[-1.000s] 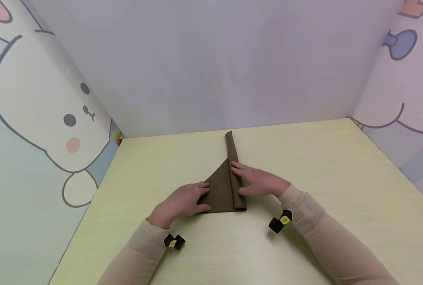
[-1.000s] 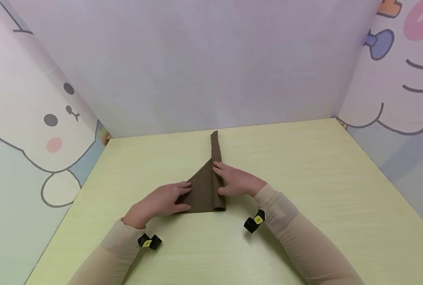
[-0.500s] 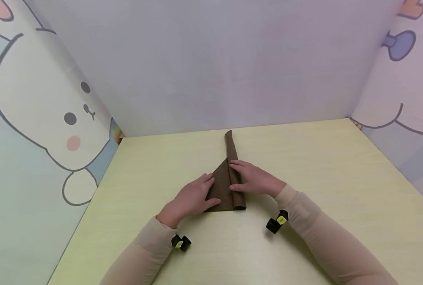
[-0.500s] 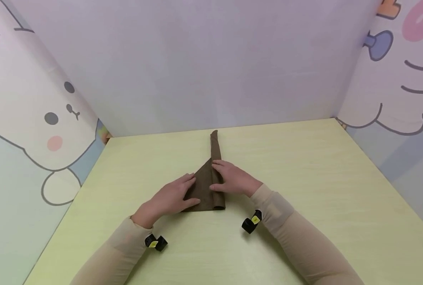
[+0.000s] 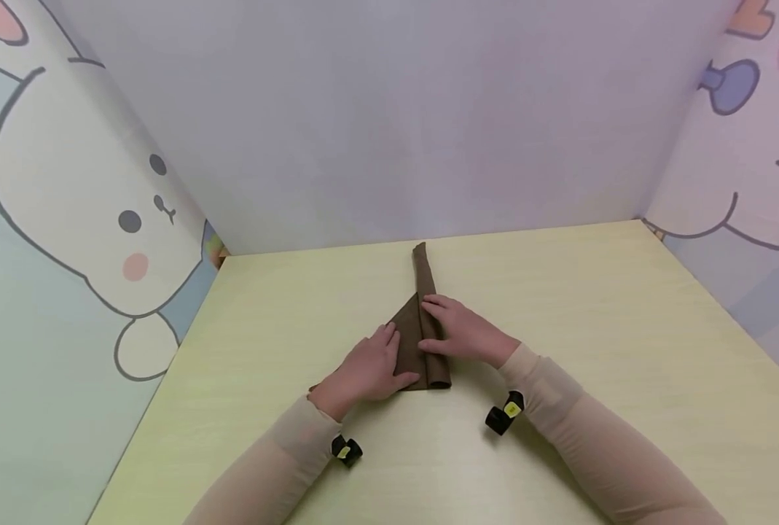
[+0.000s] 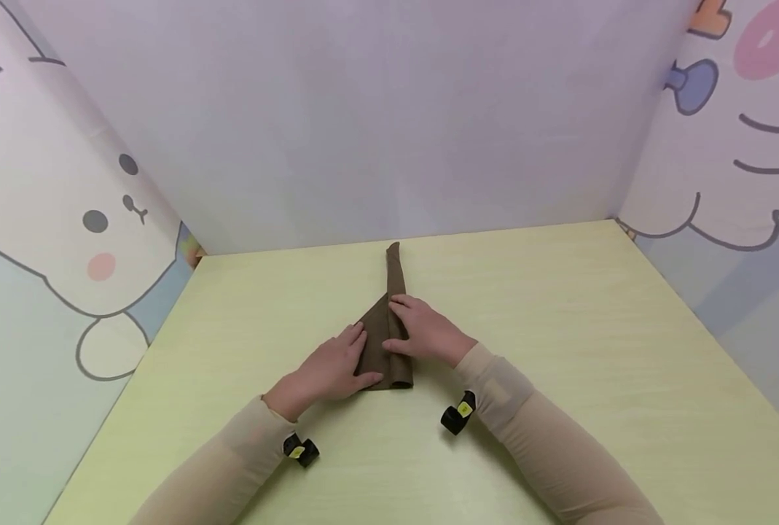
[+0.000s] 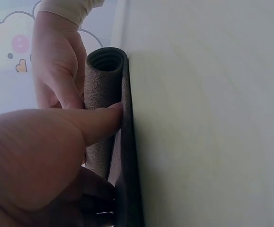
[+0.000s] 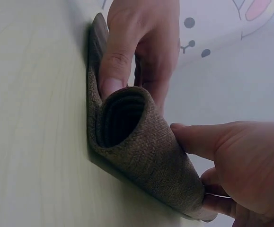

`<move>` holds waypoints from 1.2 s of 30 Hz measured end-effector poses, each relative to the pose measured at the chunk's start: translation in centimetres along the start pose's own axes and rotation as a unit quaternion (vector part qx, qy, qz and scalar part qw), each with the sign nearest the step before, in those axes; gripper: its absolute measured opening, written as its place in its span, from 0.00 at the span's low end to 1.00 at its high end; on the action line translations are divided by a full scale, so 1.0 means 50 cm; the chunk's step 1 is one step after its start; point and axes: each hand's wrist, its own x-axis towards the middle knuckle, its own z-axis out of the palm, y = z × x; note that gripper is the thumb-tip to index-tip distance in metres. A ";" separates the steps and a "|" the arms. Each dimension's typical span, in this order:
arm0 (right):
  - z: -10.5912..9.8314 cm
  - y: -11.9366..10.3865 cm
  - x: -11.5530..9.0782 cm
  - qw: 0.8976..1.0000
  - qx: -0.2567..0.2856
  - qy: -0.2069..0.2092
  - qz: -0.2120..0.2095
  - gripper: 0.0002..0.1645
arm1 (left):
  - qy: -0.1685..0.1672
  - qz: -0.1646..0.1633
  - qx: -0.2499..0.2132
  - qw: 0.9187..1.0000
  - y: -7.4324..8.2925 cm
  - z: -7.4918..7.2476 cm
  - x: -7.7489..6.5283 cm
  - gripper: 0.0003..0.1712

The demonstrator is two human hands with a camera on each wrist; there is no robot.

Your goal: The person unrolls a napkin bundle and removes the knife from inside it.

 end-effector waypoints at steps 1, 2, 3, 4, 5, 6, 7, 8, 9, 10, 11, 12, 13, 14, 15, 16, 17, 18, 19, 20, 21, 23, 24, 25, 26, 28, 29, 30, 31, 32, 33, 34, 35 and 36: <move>0.000 0.000 0.001 1.000 -0.001 -0.001 0.000 0.47 | -0.002 0.000 0.004 1.000 0.000 0.000 -0.001 0.51; -0.001 -0.001 0.001 1.000 -0.004 -0.001 0.001 0.47 | -0.005 -0.002 0.007 1.000 0.001 0.000 -0.001 0.51; -0.001 -0.001 0.002 1.000 -0.006 -0.002 0.000 0.47 | -0.007 -0.003 0.010 1.000 0.001 0.000 -0.001 0.51; -0.001 -0.001 0.003 1.000 -0.007 -0.003 0.000 0.47 | -0.009 -0.004 0.012 1.000 0.001 0.001 -0.001 0.51; -0.001 0.000 0.003 1.000 -0.008 -0.004 0.000 0.47 | -0.010 -0.004 0.013 1.000 0.001 0.001 -0.001 0.51; -0.001 0.000 0.003 1.000 -0.009 -0.005 0.001 0.47 | -0.012 -0.005 0.016 1.000 0.002 0.001 -0.001 0.51; -0.001 0.000 0.004 1.000 -0.009 -0.007 0.002 0.47 | -0.013 -0.006 0.018 1.000 0.002 0.001 0.000 0.51; -0.001 0.001 0.004 1.000 -0.009 -0.007 0.004 0.48 | -0.014 -0.007 0.018 1.000 0.002 0.001 0.001 0.51; 0.000 0.001 0.004 1.000 -0.009 -0.009 0.007 0.48 | -0.014 -0.008 0.019 1.000 0.002 0.001 0.001 0.51; 0.000 0.001 0.004 1.000 -0.008 -0.010 0.011 0.48 | -0.013 -0.007 0.020 1.000 0.002 0.001 0.002 0.51; 0.000 0.002 0.003 1.000 -0.006 -0.012 0.015 0.48 | -0.012 -0.007 0.020 1.000 0.002 0.001 0.002 0.51; 0.000 0.002 0.003 1.000 -0.004 -0.012 0.017 0.48 | -0.013 -0.006 0.021 1.000 0.002 0.000 0.003 0.51; -0.001 0.002 0.002 1.000 -0.003 -0.012 0.018 0.48 | -0.012 -0.006 0.021 1.000 0.001 0.000 0.003 0.51; -0.001 0.002 0.002 1.000 -0.001 -0.012 0.019 0.48 | -0.013 -0.005 0.021 1.000 0.000 -0.001 0.003 0.51; -0.002 0.001 0.001 1.000 0.002 -0.012 0.019 0.48 | -0.014 -0.005 0.023 1.000 -0.001 -0.001 0.003 0.50; -0.003 0.000 0.000 1.000 0.003 -0.011 0.018 0.48 | -0.014 -0.005 0.023 1.000 -0.002 -0.001 0.003 0.50; -0.004 0.000 0.000 1.000 0.004 -0.010 0.019 0.48 | -0.015 -0.006 0.022 1.000 -0.002 -0.002 0.002 0.50; -0.004 -0.001 -0.001 1.000 0.006 -0.009 0.019 0.48 | -0.018 -0.007 0.021 1.000 -0.003 -0.003 0.002 0.50; -0.005 -0.002 -0.001 1.000 0.007 -0.009 0.019 0.48 | -0.019 -0.008 0.020 1.000 -0.004 -0.004 0.001 0.51; -0.005 -0.003 -0.002 1.000 0.009 -0.009 0.019 0.48 | -0.020 -0.009 0.018 1.000 -0.005 -0.004 0.000 0.51; -0.004 -0.002 -0.001 1.000 0.008 -0.010 0.019 0.48 | -0.022 -0.010 0.017 1.000 -0.006 -0.004 -0.001 0.51; -0.001 -0.001 0.000 1.000 0.011 -0.012 0.021 0.49 | -0.024 -0.012 0.011 1.000 -0.009 -0.003 -0.004 0.51; 0.001 -0.001 0.001 1.000 0.013 -0.013 0.020 0.49 | -0.023 -0.013 0.009 1.000 -0.010 -0.003 -0.005 0.51; 0.002 0.000 0.001 1.000 0.013 -0.013 0.019 0.49 | -0.022 -0.013 0.006 1.000 -0.012 -0.002 -0.006 0.51; 0.003 0.000 0.002 1.000 0.014 -0.014 0.019 0.49 | -0.022 -0.013 0.006 1.000 -0.013 -0.002 -0.007 0.51; 0.005 0.000 0.003 1.000 0.015 -0.016 0.018 0.49 | -0.019 -0.012 0.003 1.000 -0.016 -0.001 -0.010 0.51; 0.006 0.000 0.003 1.000 0.014 -0.017 0.017 0.49 | -0.017 -0.011 0.002 1.000 -0.017 -0.001 -0.012 0.51; 0.006 -0.001 0.002 1.000 0.014 -0.017 0.015 0.49 | -0.016 -0.011 0.001 1.000 -0.018 -0.002 -0.014 0.51; 0.006 -0.001 0.003 1.000 0.014 -0.017 0.014 0.49 | -0.014 -0.010 0.000 1.000 -0.019 -0.002 -0.016 0.51; 0.006 -0.002 0.003 1.000 0.015 -0.018 0.013 0.49 | -0.013 -0.010 0.001 1.000 -0.020 -0.002 -0.017 0.51; 0.006 -0.002 0.003 1.000 0.017 -0.018 0.011 0.49 | -0.012 -0.010 -0.001 1.000 -0.022 -0.002 -0.019 0.51; 0.006 -0.003 0.002 1.000 0.018 -0.017 0.009 0.49 | -0.010 -0.010 -0.002 1.000 -0.023 -0.001 -0.021 0.51; 0.005 -0.004 0.002 1.000 0.020 -0.017 0.007 0.49 | -0.010 -0.012 -0.004 1.000 -0.024 -0.001 -0.022 0.51; 0.004 -0.005 0.002 1.000 0.022 -0.017 0.006 0.49 | -0.010 -0.013 -0.005 1.000 -0.026 -0.001 -0.023 0.51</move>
